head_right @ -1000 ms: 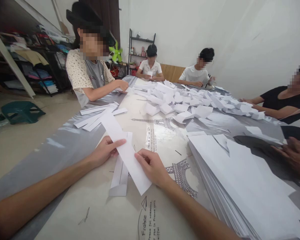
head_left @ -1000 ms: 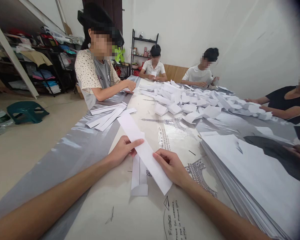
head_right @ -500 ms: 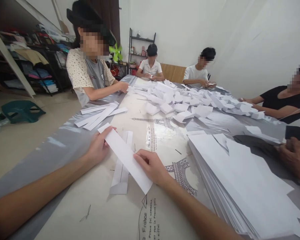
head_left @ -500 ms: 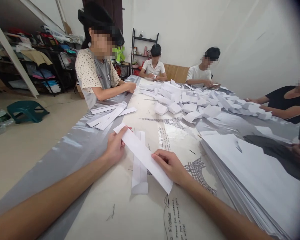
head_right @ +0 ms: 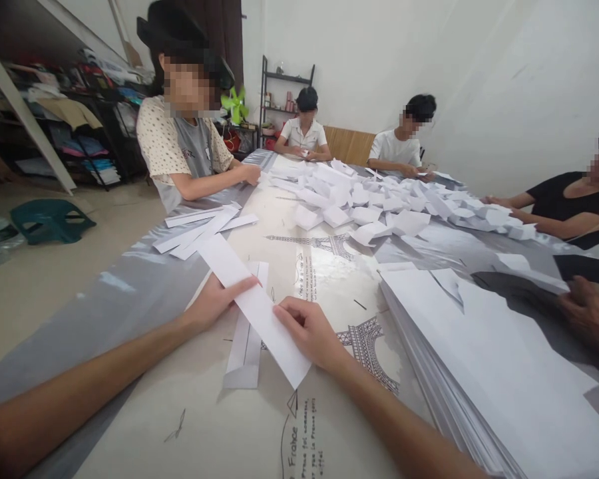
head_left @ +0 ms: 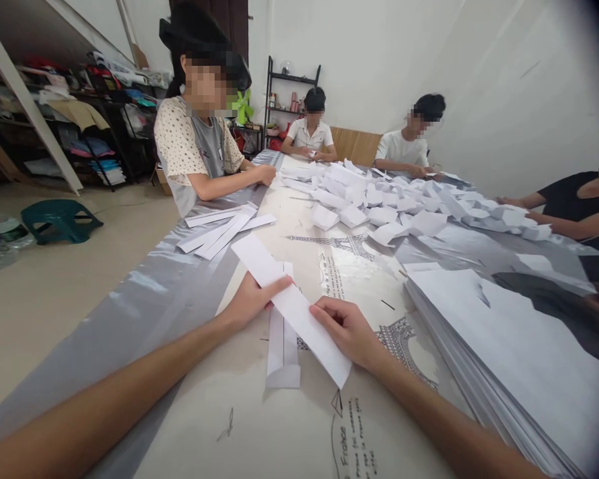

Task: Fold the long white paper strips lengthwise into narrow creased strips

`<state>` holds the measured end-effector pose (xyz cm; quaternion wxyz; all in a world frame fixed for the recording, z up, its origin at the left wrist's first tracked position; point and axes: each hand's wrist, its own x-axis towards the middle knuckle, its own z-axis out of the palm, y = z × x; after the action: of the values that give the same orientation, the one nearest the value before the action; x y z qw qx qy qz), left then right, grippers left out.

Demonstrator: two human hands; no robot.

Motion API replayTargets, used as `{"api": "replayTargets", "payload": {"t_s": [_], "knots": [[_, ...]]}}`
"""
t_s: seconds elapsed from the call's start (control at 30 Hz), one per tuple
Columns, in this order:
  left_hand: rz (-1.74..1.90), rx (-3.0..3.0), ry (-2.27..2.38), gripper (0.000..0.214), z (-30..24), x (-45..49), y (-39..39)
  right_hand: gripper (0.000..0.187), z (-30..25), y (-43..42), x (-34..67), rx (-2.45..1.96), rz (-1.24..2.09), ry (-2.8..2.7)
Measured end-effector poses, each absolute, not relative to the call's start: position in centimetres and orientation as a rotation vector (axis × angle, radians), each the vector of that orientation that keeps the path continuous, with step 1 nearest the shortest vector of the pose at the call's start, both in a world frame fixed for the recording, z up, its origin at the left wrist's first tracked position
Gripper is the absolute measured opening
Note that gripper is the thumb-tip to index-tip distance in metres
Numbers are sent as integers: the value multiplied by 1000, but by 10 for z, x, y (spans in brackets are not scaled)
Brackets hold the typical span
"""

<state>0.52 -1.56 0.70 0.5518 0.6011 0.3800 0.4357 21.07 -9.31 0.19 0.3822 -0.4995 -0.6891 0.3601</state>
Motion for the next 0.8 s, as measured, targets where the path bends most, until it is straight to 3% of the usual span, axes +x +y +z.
{"api": "replayTargets", "payload": {"t_s": [0.17,0.5,0.8], "knots": [[945,1587,846,36,10,4,-21,31,3,-95,208,-1266,905,-1766],[753,1781,761,24,13,5,-24,31,5,-93,209,-1174,1184,-1640],[922,1473,836,29,6,4,-14,31,6,-93,213,-1150,1165,-1689]]}}
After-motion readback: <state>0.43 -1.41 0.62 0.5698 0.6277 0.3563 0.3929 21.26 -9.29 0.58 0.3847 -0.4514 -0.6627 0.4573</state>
